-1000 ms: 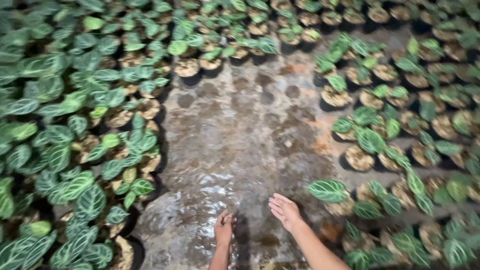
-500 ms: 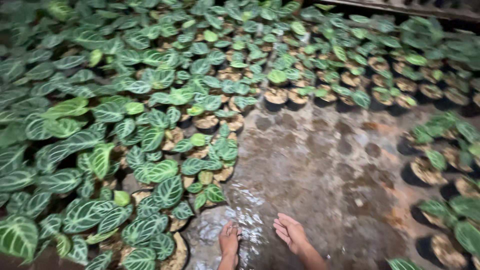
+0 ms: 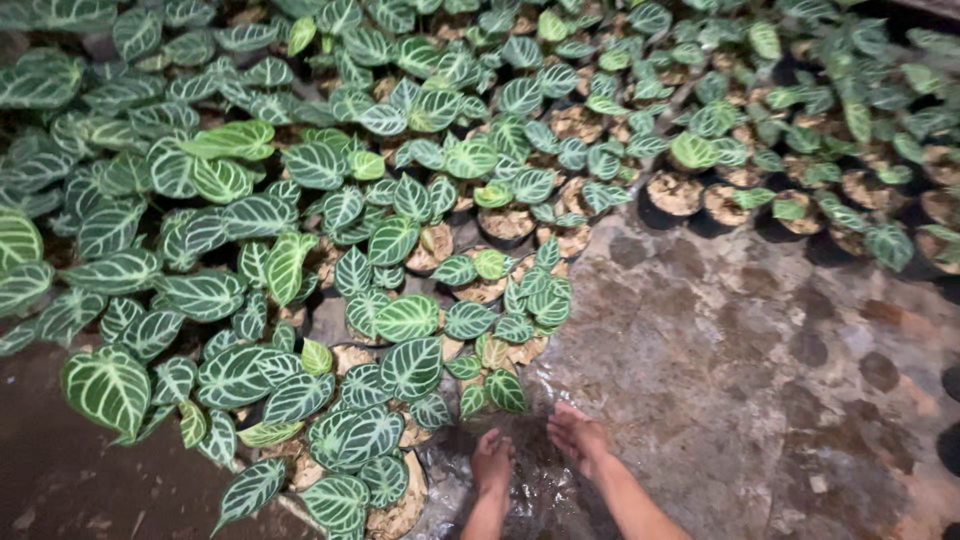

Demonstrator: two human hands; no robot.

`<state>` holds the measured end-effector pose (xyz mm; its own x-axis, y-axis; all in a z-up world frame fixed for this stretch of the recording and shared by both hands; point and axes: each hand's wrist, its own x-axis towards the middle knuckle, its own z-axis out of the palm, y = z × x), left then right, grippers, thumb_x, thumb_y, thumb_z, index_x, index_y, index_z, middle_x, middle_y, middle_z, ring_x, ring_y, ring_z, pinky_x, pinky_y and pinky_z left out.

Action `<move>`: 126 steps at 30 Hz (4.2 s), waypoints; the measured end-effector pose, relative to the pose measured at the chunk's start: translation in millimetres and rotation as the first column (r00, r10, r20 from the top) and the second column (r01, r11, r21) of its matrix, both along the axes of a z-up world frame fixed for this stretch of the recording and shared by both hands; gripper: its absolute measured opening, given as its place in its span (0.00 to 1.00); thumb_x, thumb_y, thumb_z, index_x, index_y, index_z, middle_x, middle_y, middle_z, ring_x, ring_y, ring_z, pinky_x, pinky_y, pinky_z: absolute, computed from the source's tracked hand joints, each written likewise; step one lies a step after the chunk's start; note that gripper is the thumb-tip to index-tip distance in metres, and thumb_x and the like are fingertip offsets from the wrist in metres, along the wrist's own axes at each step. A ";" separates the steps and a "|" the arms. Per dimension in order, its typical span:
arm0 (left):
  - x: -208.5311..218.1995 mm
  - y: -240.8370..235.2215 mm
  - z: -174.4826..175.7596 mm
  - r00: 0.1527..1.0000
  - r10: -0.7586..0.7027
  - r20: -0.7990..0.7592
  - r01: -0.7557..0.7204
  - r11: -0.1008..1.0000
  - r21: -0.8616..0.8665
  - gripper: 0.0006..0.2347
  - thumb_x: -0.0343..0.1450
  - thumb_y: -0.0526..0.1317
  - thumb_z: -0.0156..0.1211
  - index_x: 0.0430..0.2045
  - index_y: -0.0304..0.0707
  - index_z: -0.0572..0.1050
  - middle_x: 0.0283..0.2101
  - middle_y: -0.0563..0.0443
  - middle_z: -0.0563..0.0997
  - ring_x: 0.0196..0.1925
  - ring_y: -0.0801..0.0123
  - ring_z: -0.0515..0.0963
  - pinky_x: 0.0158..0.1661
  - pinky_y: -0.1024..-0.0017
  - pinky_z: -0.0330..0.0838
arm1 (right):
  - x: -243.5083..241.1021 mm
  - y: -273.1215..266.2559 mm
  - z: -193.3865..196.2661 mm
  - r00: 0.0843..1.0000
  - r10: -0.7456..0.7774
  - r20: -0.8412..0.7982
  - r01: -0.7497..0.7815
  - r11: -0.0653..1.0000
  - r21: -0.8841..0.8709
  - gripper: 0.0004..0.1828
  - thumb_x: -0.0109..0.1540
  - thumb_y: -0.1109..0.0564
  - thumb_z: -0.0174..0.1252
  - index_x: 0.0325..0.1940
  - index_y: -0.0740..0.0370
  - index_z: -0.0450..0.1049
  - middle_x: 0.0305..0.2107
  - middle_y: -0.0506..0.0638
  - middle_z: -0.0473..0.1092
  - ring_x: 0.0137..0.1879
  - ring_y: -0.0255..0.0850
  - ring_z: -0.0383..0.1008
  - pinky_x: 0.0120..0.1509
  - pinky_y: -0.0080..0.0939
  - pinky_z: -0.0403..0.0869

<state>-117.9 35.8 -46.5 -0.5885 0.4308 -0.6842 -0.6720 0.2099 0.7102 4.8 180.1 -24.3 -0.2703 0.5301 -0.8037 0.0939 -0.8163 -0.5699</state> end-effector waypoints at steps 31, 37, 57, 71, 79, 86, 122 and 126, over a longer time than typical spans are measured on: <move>-43.0 -1.7 -58.5 0.990 0.090 0.111 -0.102 0.989 0.103 0.21 0.72 0.24 0.46 0.60 0.39 0.66 0.60 0.50 0.75 0.59 0.62 0.77 0.52 0.60 0.76 | -74.0 13.5 -76.8 0.969 0.227 -0.101 -0.216 0.970 0.112 0.27 0.66 0.60 0.55 0.71 0.58 0.67 0.49 0.51 0.79 0.49 0.39 0.80 0.52 0.40 0.78; -58.2 1.1 -62.8 0.986 0.164 0.024 -0.165 0.981 0.102 0.18 0.72 0.29 0.55 0.58 0.37 0.71 0.51 0.48 0.80 0.50 0.64 0.79 0.46 0.65 0.78 | -78.3 8.9 -72.6 0.968 0.234 0.092 -0.244 0.963 0.116 0.30 0.63 0.58 0.59 0.71 0.57 0.66 0.48 0.48 0.77 0.48 0.38 0.78 0.48 0.39 0.76; -41.0 -8.0 -54.8 0.962 0.248 0.113 -0.266 0.945 0.189 0.19 0.70 0.27 0.56 0.58 0.34 0.70 0.53 0.42 0.79 0.53 0.57 0.79 0.51 0.60 0.78 | -68.0 -12.6 -66.7 0.976 0.193 0.099 -0.215 0.918 0.333 0.30 0.59 0.72 0.50 0.66 0.63 0.72 0.48 0.57 0.79 0.50 0.43 0.80 0.52 0.40 0.77; 29.4 -22.7 -21.0 0.999 0.030 0.029 -0.034 0.991 0.130 0.16 0.71 0.33 0.60 0.54 0.35 0.74 0.47 0.45 0.83 0.47 0.63 0.81 0.45 0.65 0.79 | 45.3 -46.6 -21.4 0.996 0.051 -0.078 -0.020 0.935 0.354 0.18 0.66 0.65 0.46 0.57 0.65 0.76 0.43 0.54 0.80 0.48 0.39 0.79 0.53 0.39 0.76; 99.1 -19.0 3.3 0.988 -0.153 0.008 0.144 0.943 0.301 0.13 0.73 0.32 0.60 0.52 0.31 0.75 0.44 0.45 0.82 0.43 0.67 0.81 0.43 0.70 0.78 | 134.3 -67.2 2.9 0.991 -0.126 -0.045 0.134 0.927 0.350 0.17 0.66 0.62 0.53 0.57 0.68 0.78 0.38 0.53 0.80 0.40 0.37 0.78 0.44 0.37 0.76; 166.5 -12.2 25.4 0.964 -0.265 -0.023 0.265 0.949 0.173 0.15 0.73 0.33 0.57 0.55 0.35 0.73 0.45 0.44 0.82 0.42 0.65 0.83 0.43 0.70 0.80 | 218.9 -88.9 26.7 0.956 -0.250 -0.153 0.276 0.944 0.180 0.18 0.64 0.62 0.57 0.57 0.70 0.76 0.40 0.55 0.80 0.42 0.39 0.81 0.46 0.38 0.79; 393.5 43.7 74.5 0.791 -0.609 -0.060 0.601 0.754 0.266 0.09 0.74 0.37 0.58 0.42 0.32 0.81 0.37 0.50 0.84 0.36 0.71 0.82 0.37 0.74 0.76 | 507.0 -32.5 98.2 0.704 -0.701 -0.113 0.704 0.670 0.236 0.09 0.66 0.60 0.54 0.49 0.62 0.76 0.39 0.51 0.79 0.46 0.41 0.80 0.55 0.50 0.80; 406.4 52.9 65.1 0.735 -0.673 -0.075 0.673 0.713 0.196 0.09 0.74 0.37 0.58 0.42 0.34 0.82 0.38 0.52 0.85 0.38 0.73 0.82 0.37 0.75 0.75 | 548.0 -18.9 88.8 0.716 -0.698 0.025 0.670 0.696 0.259 0.08 0.66 0.57 0.58 0.46 0.61 0.77 0.35 0.48 0.78 0.39 0.37 0.79 0.44 0.41 0.80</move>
